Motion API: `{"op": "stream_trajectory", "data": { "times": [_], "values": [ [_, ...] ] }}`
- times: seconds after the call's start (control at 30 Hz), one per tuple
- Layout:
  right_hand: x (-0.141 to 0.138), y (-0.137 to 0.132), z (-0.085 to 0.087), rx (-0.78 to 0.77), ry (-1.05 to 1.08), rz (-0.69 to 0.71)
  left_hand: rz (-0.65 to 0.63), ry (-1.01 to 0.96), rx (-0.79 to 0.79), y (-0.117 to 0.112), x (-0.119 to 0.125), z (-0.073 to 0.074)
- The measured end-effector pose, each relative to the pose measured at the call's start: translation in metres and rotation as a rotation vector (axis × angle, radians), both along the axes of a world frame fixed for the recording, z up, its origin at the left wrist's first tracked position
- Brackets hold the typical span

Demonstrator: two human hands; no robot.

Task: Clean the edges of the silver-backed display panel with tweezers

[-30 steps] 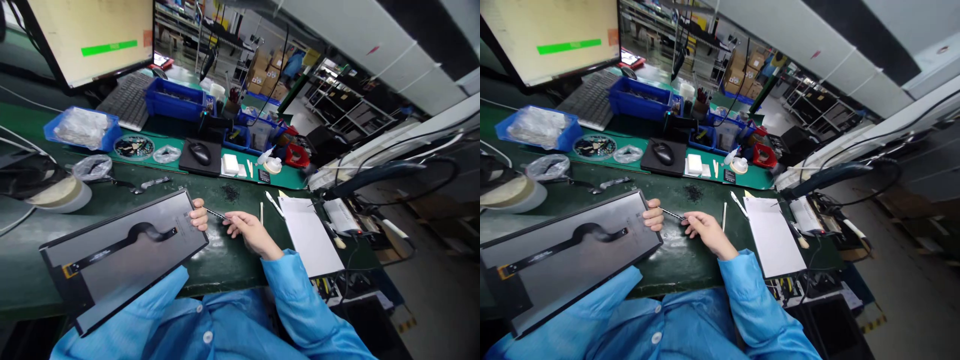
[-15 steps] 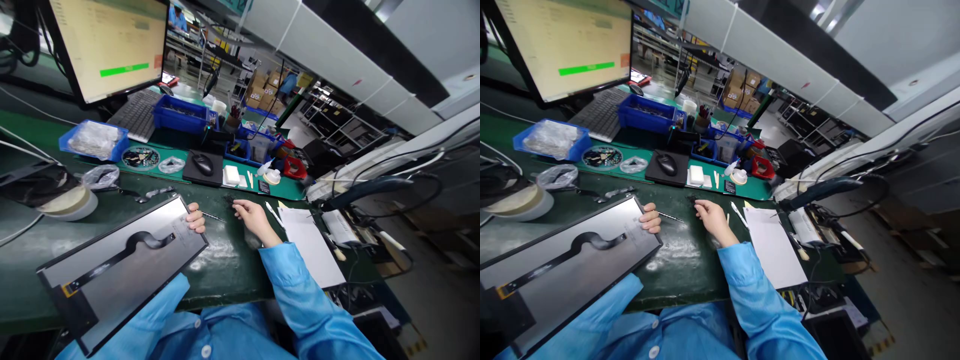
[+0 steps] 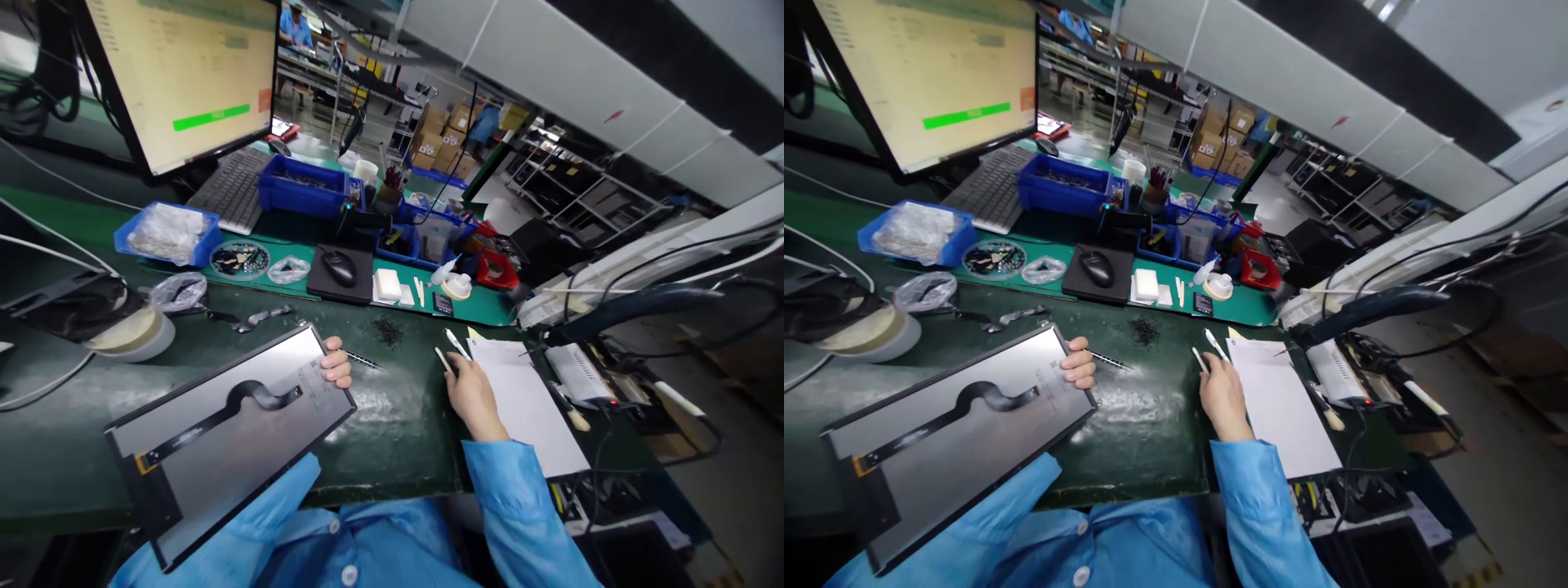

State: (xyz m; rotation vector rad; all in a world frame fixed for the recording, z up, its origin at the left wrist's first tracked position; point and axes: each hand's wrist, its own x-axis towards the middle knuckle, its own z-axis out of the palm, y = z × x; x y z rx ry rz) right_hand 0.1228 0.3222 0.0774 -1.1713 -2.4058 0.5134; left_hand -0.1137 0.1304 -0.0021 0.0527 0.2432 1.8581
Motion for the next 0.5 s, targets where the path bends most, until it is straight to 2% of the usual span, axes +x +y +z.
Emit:
{"op": "stream_trajectory", "data": {
  "times": [0.07, 0.1, 0.17, 0.27, 0.37, 0.5],
  "values": [
    [-0.015, -0.012, 0.012, 0.001, 0.090, 0.070, -0.029, -0.012, -0.015, -0.003, 0.005, 0.001],
    [-0.025, -0.021, 0.019, -0.029, 0.176, 0.153, -0.040, -0.019, -0.022, -0.006, 0.007, 0.001],
    [-0.048, -0.041, 0.032, -0.196, 0.260, 0.369, -0.044, -0.026, -0.032, -0.010, 0.010, -0.001],
    [-0.081, -0.063, 0.043, -0.488, 0.125, 0.652, -0.042, -0.028, -0.055, -0.013, 0.008, -0.005],
    [-0.097, -0.069, 0.035, -0.644, 0.050, 0.740, -0.070, -0.025, -0.096, -0.008, 0.001, -0.011],
    [-0.098, -0.060, 0.013, -0.702, 0.149, 0.704, -0.123, -0.028, -0.137, -0.002, -0.004, -0.016]
  ]
}}
